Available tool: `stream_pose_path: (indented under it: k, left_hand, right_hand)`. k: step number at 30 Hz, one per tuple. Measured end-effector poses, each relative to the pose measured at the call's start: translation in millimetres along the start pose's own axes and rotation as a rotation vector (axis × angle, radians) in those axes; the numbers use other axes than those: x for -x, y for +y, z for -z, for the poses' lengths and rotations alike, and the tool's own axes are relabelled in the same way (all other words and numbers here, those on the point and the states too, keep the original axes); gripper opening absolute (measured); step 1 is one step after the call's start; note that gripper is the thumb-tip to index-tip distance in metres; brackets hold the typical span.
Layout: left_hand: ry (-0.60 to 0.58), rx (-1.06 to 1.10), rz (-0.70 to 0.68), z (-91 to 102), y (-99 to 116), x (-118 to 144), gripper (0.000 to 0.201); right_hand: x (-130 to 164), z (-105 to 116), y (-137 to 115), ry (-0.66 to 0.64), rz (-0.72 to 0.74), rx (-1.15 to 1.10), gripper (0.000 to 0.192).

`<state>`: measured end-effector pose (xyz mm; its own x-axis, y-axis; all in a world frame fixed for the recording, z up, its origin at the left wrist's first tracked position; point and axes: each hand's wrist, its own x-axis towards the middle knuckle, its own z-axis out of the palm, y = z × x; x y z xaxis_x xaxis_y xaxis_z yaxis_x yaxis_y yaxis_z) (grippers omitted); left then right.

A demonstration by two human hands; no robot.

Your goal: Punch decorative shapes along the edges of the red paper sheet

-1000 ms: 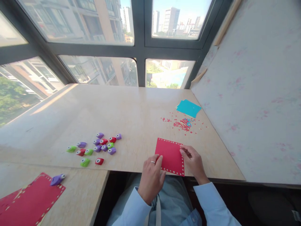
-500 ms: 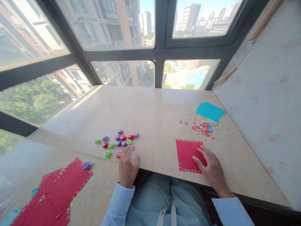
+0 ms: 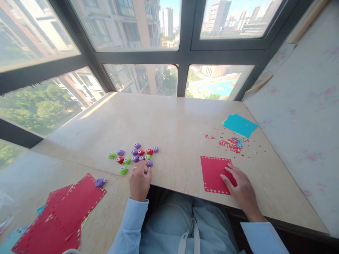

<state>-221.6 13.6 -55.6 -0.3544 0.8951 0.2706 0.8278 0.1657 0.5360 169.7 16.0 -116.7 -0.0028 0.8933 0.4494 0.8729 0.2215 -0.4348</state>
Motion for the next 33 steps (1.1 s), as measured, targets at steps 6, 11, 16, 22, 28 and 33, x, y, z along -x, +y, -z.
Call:
stream_pose_path:
  k: [6, 11, 16, 22, 28, 33]
  left_hand:
    - [0.052, 0.026, -0.021, -4.7, -9.1, -4.5, 0.028]
    - [0.030, 0.011, -0.052, -7.0, -11.4, -5.4, 0.037]
    - [-0.019, 0.140, -0.029, -6.2, -0.6, -6.4, 0.038]
    - [-0.191, 0.723, 0.263, -14.7, 36.9, -9.0, 0.048]
    - [-0.357, 1.096, 0.476, -37.6, 66.6, -13.1, 0.056]
    - [-0.472, 1.103, 0.419, -55.1, 80.1, -15.8, 0.063]
  right_hand:
    - [-0.9, 1.5, -2.4, -0.013, -0.025, -0.011, 0.055]
    - [-1.9, 2.5, -4.2, -0.011, -0.028, -0.009, 0.052]
    - [-2.7, 3.1, -5.8, -0.010, -0.032, -0.012, 0.048]
    - [-2.9, 4.5, -8.7, -0.018, -0.046, -0.021, 0.046]
    - [-2.4, 1.1, -13.2, 0.046, -0.194, 0.013, 0.077]
    - [-9.1, 7.5, -19.0, -0.078, -0.311, 0.179, 0.096]
